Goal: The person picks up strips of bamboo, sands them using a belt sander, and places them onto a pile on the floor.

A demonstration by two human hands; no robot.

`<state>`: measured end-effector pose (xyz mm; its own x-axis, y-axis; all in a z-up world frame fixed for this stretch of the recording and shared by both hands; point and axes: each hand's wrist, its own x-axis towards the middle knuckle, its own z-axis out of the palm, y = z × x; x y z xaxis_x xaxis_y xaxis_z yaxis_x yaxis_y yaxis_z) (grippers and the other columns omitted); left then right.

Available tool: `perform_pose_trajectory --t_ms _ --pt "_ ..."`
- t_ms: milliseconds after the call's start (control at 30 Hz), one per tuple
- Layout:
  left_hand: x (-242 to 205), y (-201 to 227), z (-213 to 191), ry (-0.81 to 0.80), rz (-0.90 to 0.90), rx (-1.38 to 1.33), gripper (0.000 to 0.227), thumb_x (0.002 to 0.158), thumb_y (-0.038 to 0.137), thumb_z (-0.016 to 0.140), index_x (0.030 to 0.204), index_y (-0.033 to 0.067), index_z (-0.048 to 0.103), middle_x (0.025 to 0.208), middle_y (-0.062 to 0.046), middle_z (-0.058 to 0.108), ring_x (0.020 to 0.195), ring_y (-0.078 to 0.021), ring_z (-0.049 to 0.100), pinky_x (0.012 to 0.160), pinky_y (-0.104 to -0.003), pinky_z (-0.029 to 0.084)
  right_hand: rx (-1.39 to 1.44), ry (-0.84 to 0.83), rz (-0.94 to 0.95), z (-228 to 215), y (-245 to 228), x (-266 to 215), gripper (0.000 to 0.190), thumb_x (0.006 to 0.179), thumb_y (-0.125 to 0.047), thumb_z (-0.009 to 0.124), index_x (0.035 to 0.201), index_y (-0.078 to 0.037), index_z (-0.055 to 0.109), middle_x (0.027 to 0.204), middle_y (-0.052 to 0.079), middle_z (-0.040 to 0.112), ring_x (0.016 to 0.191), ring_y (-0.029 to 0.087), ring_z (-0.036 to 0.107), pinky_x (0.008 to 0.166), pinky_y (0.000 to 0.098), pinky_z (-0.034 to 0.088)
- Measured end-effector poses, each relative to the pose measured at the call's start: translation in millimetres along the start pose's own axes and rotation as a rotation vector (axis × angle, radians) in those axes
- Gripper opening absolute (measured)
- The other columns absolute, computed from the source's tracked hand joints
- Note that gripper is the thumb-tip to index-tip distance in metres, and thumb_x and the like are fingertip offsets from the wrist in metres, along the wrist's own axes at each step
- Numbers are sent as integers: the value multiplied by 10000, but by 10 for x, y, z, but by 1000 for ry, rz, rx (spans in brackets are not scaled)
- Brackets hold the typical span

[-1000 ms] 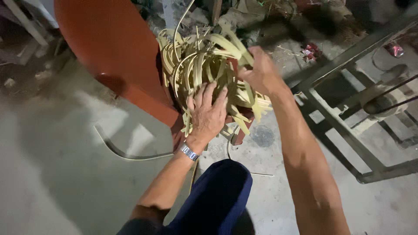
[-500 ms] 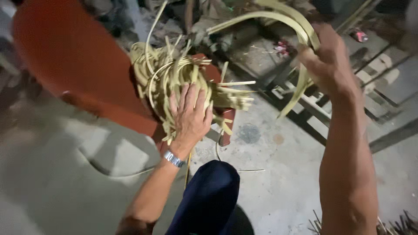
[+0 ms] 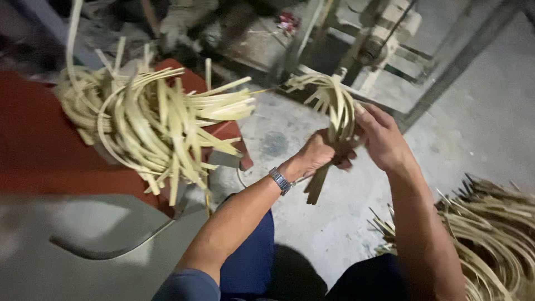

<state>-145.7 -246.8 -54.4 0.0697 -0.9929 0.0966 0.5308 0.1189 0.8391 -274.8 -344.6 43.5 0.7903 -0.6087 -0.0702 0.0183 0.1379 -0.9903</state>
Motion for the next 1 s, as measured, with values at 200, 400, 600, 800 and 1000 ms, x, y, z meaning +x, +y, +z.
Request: perform_pose_trajectory --t_ms 200,400,600,800,1000 --pt "235 -299 -9 315 -9 -198 284 953 230 781 1054 -23 699 893 -104 719 715 -193 716 618 -336 622 -419 -125 -3 -334 808 -407 718 996 -445 568 1541 -11 394 1340 127 584 1257 226 533 1028 382 410" --pt "413 -259 -14 312 89 -448 232 1034 174 748 1178 10 668 1005 -80 715 841 -195 700 748 -359 596 -381 -91 268 -160 936 -659 407 909 -346 683 1085 16 625 802 82 714 727 204 714 604 325 524" --pt "496 -211 42 198 -67 -483 452 942 8 628 1373 59 500 1160 -131 678 1042 -313 699 895 -525 595 -386 -54 142 -421 938 -549 431 893 -316 733 1125 12 579 821 61 676 751 199 705 580 306 542" --pt "610 -67 174 199 26 -485 669 905 -67 583 1528 87 394 1226 -138 668 1120 -304 656 970 -511 568 -77 -169 232 -698 630 -545 544 990 -503 536 1230 -23 630 961 98 785 864 177 767 649 248 551" --pt "361 430 798 148 128 -495 690 975 -75 594 1617 32 364 1274 -192 640 1111 -326 628 1002 -469 515 164 -266 345 -565 -46 -698 322 957 -250 672 1166 -5 664 920 140 768 806 227 754 656 331 589"
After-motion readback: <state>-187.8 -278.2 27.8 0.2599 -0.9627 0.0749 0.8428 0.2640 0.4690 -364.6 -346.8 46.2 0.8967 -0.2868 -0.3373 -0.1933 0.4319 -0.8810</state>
